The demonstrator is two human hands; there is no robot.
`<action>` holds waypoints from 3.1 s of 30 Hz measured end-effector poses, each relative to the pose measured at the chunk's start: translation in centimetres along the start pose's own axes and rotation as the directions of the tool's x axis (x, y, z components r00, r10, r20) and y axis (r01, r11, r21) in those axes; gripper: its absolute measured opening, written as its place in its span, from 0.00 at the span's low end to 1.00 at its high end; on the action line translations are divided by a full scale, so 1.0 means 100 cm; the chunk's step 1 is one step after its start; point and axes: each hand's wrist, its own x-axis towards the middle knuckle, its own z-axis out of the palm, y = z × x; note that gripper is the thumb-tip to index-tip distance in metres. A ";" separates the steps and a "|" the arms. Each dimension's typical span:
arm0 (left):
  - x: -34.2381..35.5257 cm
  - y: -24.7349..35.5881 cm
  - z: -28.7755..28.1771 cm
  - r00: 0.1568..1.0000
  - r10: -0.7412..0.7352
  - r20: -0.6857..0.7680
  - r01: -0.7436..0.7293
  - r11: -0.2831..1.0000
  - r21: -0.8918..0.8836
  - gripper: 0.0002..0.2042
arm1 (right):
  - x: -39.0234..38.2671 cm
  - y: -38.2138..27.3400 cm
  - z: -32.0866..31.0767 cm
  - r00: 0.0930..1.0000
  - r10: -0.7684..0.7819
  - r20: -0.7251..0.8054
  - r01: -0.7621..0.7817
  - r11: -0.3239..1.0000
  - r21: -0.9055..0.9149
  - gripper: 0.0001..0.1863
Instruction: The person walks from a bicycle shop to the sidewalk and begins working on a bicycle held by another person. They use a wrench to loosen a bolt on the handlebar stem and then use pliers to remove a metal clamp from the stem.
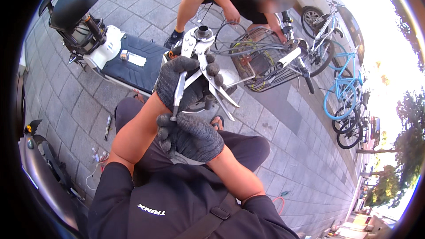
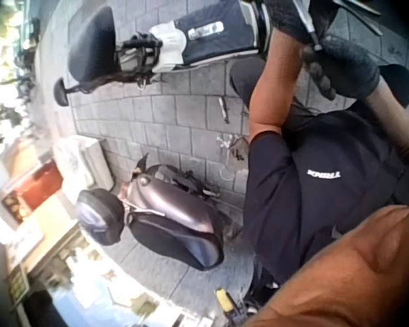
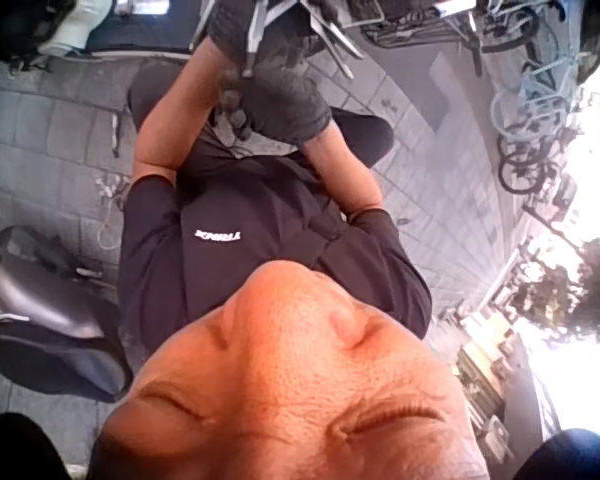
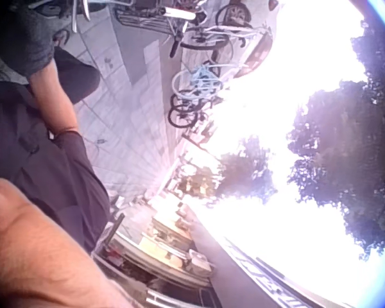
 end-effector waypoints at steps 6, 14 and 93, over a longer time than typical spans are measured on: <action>-0.003 0.004 0.000 0.998 0.025 -0.054 -0.025 1.000 -0.006 0.21 | 0.010 0.002 0.007 0.971 -0.149 -0.189 0.053 0.899 -0.436 0.15; -0.003 0.007 -0.005 0.998 -0.049 -0.037 0.050 0.999 0.011 0.21 | 0.004 0.003 0.015 0.983 -0.032 -0.179 -0.008 0.976 -0.218 0.18; -0.002 -0.003 -0.006 0.987 0.004 -0.162 -0.001 1.000 0.022 0.19 | -0.012 0.007 -0.002 0.967 -0.149 -0.208 0.080 0.948 -0.307 0.19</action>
